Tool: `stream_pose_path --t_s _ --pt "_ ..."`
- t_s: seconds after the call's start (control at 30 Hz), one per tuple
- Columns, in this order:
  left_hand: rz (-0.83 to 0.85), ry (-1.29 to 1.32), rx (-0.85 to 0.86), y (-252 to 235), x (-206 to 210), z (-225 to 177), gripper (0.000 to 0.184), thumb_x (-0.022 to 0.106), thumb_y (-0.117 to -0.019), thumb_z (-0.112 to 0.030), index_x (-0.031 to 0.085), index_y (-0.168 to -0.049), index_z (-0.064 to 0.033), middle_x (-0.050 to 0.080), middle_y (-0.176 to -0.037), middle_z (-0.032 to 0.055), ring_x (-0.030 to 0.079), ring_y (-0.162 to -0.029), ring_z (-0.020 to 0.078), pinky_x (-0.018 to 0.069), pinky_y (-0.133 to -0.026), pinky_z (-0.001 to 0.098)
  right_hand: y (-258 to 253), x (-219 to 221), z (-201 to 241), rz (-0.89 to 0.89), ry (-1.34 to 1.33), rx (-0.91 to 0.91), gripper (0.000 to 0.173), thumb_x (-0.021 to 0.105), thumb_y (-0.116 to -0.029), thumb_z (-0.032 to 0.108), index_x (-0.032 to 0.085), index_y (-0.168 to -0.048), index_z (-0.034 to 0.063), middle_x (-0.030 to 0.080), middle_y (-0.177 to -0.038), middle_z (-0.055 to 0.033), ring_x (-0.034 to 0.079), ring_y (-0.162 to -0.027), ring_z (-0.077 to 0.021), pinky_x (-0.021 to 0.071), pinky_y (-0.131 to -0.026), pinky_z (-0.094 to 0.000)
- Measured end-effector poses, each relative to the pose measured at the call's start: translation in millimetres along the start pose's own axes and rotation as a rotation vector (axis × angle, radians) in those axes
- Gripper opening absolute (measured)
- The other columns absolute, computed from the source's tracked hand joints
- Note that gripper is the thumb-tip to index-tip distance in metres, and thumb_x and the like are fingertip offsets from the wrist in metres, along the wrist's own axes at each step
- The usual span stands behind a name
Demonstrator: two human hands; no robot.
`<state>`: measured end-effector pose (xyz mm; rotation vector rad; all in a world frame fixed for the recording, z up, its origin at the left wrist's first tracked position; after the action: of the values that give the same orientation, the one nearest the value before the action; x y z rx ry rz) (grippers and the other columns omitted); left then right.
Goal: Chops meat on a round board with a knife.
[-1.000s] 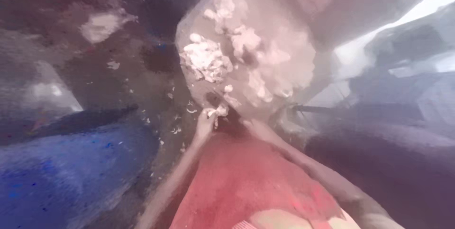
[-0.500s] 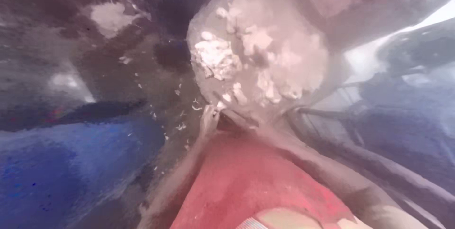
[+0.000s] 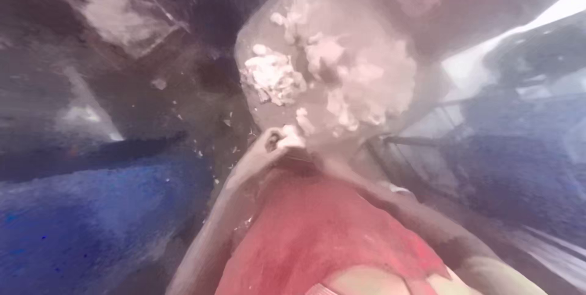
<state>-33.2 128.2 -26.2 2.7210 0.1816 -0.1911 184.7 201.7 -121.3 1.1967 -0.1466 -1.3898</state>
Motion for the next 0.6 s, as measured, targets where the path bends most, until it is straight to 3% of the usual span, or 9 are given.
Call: stream_pose_path --t_s 0.07,0.13,0.17,0.2,0.27,0.37,0.43,0.5,0.6 --pt "0.038 -0.44 0.018 -45 18 16 0.062 0.074 -0.0942 -0.034 0.05 -0.149 -0.0165 0.059 -0.141 0.0085 0.063 -0.12 0.0193 0.0547 -0.101 0.0421 -2 3 -3 -0.075 0.08 -0.063 0.049 0.057 -0.1019 0.034 0.054 -0.145 0.0123 0.068 -0.122 -0.0247 0.064 -0.115 -0.0465 0.0484 -0.095 -0.0687" --pt "-0.073 -0.687 -0.086 -75 29 39 0.049 0.075 -0.0907 -0.029 0.063 -0.135 -0.0141 0.065 -0.128 0.0163 0.064 -0.115 0.0327 0.0528 -0.096 0.0562 9 -6 -4 -0.155 0.095 -0.097 0.044 0.056 -0.1028 0.035 0.058 -0.138 0.0087 0.069 -0.118 -0.0224 0.068 -0.108 -0.0424 0.054 -0.089 -0.0626" --pt "-0.119 -0.71 -0.157 -83 32 44 0.041 0.074 -0.09 -0.026 0.067 -0.127 -0.0097 0.067 -0.122 0.0198 0.063 -0.113 0.0375 0.0501 -0.097 0.0621 18 -12 -7 -0.19 0.043 -0.088 0.043 0.054 -0.1047 0.038 0.06 -0.138 0.0106 0.07 -0.121 -0.0182 0.069 -0.11 -0.0366 0.056 -0.092 -0.0577" --pt "-0.045 -0.728 -0.147 -88 38 45 0.038 0.07 -0.0936 -0.025 0.068 -0.126 -0.0055 0.068 -0.118 0.0212 0.065 -0.111 0.0383 0.0508 -0.096 0.0614 28 -14 -8 -0.185 0.087 -0.129 0.041 0.052 -0.1059 0.035 0.059 -0.136 0.0081 0.068 -0.121 -0.0213 0.068 -0.111 -0.0404 0.0545 -0.091 -0.061" --pt "0.133 -0.521 -0.127 -92 46 23 0.049 0.067 -0.0984 -0.029 0.056 -0.139 -0.0028 0.068 -0.118 0.0197 0.068 -0.106 0.0302 0.0548 -0.093 0.0511 45 -11 -19 -0.199 0.126 -0.162 0.035 0.052 -0.106 0.028 0.061 -0.133 0.0075 0.069 -0.116 -0.0229 0.068 -0.108 -0.0441 0.0542 -0.088 -0.0639" --pt "0.231 -0.343 -0.077 -97 57 -3 0.071 0.074 -0.0956 -0.03 0.037 -0.154 -0.014 0.057 -0.141 0.0121 0.064 -0.118 0.0201 0.0546 -0.1 0.0401 62 -2 -36 -0.253 -0.001 -0.143 0.032 0.06 -0.1022 0.027 0.064 -0.128 0.0083 0.071 -0.108 -0.0226 0.07 -0.1 -0.0439 0.0556 -0.083 -0.0635" --pt "0.136 -0.698 -0.018 -108 55 -2 0.054 0.073 -0.0954 -0.028 0.055 -0.143 -0.0076 0.056 -0.143 0.0174 0.061 -0.123 0.0295 0.0521 -0.103 0.0484 70 -15 -32 -0.245 -0.088 -0.078 0.034 0.06 -0.1026 0.025 0.064 -0.132 0.008 0.07 -0.116 -0.0229 0.069 -0.106 -0.0429 0.0554 -0.089 -0.0616" --pt "0.049 -0.984 0.034 -120 50 9 0.036 0.075 -0.091 -0.029 0.071 -0.121 -0.0107 0.06 -0.135 0.0192 0.06 -0.121 0.0382 0.0503 -0.1 0.0588 80 -30 -20 -0.212 -0.135 -0.056 0.038 0.057 -0.1045 0.02 0.058 -0.141 0.0096 0.066 -0.125 -0.0242 0.065 -0.115 -0.0436 0.0526 -0.096 -0.0607" --pt "0.094 -1.009 0.055 -121 45 -8 0.032 0.072 -0.0939 -0.033 0.074 -0.115 -0.0086 0.066 -0.125 0.0163 0.063 -0.116 0.0344 0.0504 -0.1 0.0566 76 -17 -35 -0.263 -0.087 -0.141 0.033 0.058 -0.1032 0.023 0.061 -0.135 0.0141 0.07 -0.111 -0.0221 0.069 -0.101 -0.0442 0.0557 -0.083 -0.0642"
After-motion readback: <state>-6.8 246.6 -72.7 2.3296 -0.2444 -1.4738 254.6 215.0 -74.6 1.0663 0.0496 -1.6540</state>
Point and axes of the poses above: each hand's wrist, its own y-axis away from the middle knuckle, its own x-axis out of the palm, z = x × y, the point moved 7 cm from there along -y, towards the middle knuckle
